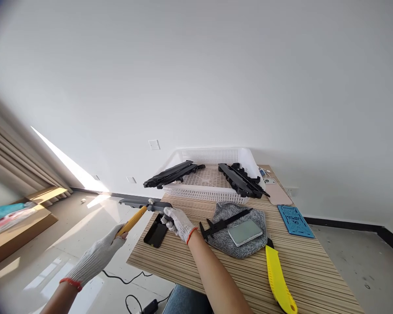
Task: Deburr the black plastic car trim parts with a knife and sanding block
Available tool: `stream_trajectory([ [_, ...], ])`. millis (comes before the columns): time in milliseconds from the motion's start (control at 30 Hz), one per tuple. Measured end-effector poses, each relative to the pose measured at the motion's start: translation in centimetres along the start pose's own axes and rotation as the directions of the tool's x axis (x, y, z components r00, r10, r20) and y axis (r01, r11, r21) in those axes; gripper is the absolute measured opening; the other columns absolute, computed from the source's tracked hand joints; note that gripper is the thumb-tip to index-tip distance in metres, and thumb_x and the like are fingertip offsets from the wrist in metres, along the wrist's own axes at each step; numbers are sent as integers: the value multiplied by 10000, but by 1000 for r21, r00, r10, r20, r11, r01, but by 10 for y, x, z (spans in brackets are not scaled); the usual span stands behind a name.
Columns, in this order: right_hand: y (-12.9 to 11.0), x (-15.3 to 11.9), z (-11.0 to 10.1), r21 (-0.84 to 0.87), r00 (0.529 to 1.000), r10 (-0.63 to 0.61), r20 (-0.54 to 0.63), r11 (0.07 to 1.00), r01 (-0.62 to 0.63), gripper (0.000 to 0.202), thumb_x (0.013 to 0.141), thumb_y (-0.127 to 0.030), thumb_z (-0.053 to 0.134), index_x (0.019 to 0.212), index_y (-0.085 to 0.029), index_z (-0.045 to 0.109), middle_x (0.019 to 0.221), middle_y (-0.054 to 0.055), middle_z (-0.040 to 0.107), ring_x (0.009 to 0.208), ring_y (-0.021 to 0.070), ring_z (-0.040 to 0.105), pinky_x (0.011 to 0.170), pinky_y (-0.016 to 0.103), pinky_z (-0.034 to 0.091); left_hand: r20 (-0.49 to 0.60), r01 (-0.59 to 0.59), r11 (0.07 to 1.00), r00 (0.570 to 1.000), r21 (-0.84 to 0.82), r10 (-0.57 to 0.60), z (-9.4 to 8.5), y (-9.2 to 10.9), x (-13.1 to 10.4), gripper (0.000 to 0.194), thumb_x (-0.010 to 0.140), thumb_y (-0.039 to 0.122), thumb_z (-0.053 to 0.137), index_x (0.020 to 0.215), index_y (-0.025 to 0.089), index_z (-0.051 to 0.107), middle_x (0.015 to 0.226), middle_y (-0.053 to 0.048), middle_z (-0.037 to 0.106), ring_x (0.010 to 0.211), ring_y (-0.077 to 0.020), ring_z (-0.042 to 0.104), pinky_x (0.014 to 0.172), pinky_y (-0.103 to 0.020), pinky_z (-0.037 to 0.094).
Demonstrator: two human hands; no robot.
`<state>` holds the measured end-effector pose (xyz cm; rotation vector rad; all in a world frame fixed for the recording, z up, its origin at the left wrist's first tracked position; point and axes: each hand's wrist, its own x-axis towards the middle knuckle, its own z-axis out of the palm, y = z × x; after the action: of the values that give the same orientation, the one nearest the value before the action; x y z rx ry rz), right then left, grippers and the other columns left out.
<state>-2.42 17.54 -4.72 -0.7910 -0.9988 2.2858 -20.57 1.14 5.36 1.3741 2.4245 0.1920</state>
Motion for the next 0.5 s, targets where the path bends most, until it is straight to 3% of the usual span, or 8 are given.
stream_trajectory([
  [233, 2, 3, -2, 33, 999, -27, -19, 999, 27, 184, 888, -351, 642, 846, -182, 584, 609, -30, 595, 406, 42, 369, 374, 167, 168, 51, -228, 973, 972, -35, 230, 4, 11, -4, 511, 971, 545, 291, 1350, 304, 535, 800, -47, 686, 684, -267, 677, 631, -367, 500],
  [367, 1, 2, -2, 40, 999, -52, -16, 998, 53, 246, 830, -373, 709, 782, -184, 560, 609, -30, 596, 418, 39, 364, 381, 172, 173, -31, -117, 993, 993, 18, 118, 10, -3, 14, 499, 977, 499, 292, 1368, 296, 528, 766, -48, 687, 634, -269, 674, 617, -383, 493],
  [500, 3, 2, -3, 42, 998, -63, 13, 997, 63, 252, 807, -368, 722, 760, -182, 559, 588, -33, 585, 424, 40, 361, 388, 176, 159, -139, 60, 998, 989, -4, -60, 18, -34, 45, 511, 980, 510, 261, 1286, 244, 572, 755, -54, 670, 667, -253, 674, 657, -369, 495],
])
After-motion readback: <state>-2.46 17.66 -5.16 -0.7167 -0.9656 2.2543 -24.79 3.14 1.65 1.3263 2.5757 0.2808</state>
